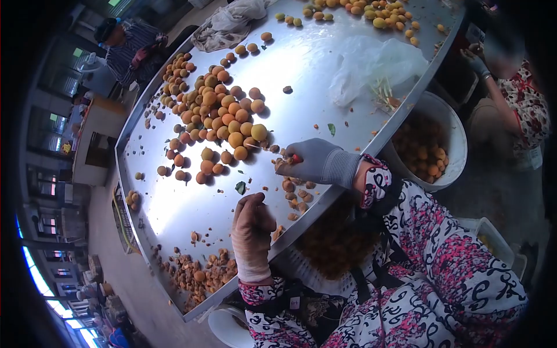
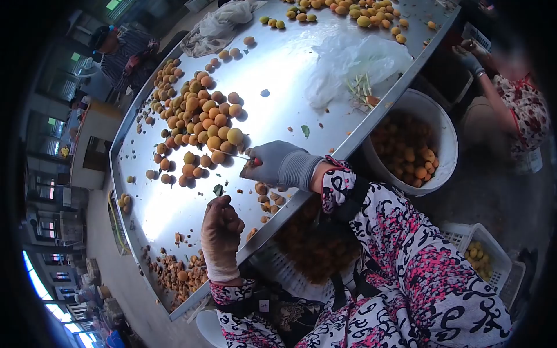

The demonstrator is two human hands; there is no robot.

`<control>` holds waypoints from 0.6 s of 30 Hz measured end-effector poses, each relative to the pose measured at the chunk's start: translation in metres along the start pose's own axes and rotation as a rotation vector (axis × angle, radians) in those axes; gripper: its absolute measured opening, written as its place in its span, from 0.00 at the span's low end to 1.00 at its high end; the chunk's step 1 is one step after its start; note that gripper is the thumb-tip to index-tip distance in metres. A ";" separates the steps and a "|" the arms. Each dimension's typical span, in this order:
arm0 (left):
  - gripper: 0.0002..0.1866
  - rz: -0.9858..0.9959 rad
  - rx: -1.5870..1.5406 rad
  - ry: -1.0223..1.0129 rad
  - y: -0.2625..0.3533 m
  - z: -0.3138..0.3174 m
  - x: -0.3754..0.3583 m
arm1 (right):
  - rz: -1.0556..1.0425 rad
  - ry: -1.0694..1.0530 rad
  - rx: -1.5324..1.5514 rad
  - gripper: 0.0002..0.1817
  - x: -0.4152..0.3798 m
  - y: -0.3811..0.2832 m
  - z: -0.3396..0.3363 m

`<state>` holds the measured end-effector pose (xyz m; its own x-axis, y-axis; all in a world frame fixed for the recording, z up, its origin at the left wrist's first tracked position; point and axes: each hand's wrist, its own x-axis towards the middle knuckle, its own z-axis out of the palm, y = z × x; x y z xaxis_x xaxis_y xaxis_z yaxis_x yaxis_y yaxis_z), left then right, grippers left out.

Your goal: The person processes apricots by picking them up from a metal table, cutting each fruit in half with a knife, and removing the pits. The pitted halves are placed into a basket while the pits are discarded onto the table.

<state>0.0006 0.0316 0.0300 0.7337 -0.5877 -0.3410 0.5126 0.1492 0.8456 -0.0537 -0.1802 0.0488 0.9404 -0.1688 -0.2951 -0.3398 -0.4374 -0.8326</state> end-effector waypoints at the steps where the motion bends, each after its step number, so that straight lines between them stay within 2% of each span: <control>1: 0.13 0.000 -0.001 0.003 0.000 0.001 -0.002 | 0.004 0.055 -0.022 0.27 0.001 0.004 -0.001; 2: 0.13 -0.006 0.062 -0.029 -0.001 0.002 -0.004 | 0.008 0.109 -0.045 0.27 0.003 0.006 -0.002; 3: 0.12 -0.012 0.125 -0.061 -0.001 0.003 -0.006 | 0.083 0.070 0.037 0.25 -0.004 -0.002 -0.010; 6: 0.12 -0.117 0.166 -0.108 0.004 0.013 -0.018 | 0.025 0.133 -0.003 0.24 0.004 0.013 -0.009; 7: 0.13 -0.138 0.189 -0.101 0.002 0.016 -0.019 | -0.044 0.183 -0.161 0.23 0.004 0.015 -0.005; 8: 0.13 -0.137 0.187 -0.100 0.001 0.019 -0.021 | -0.044 0.182 -0.163 0.23 0.005 0.020 -0.001; 11: 0.13 -0.138 0.453 -0.187 -0.001 0.025 -0.026 | -0.121 0.211 -0.335 0.24 0.004 0.023 0.004; 13: 0.12 -0.179 0.457 -0.201 -0.002 0.025 -0.026 | 0.015 0.150 -0.184 0.21 -0.006 0.004 -0.009; 14: 0.12 -0.220 0.464 -0.216 -0.003 0.026 -0.026 | 0.014 0.152 -0.184 0.21 -0.005 0.005 -0.011; 16: 0.12 -0.234 0.469 -0.251 -0.001 0.034 -0.032 | 0.029 0.187 0.046 0.22 0.001 0.012 -0.016; 18: 0.12 -0.250 0.478 -0.291 -0.007 0.043 -0.037 | -0.026 0.281 0.096 0.21 0.005 0.020 -0.021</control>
<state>-0.0491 0.0183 0.0542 0.4307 -0.7620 -0.4836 0.3471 -0.3547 0.8681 -0.0563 -0.2086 0.0406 0.9041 -0.4025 -0.1432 -0.3008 -0.3616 -0.8825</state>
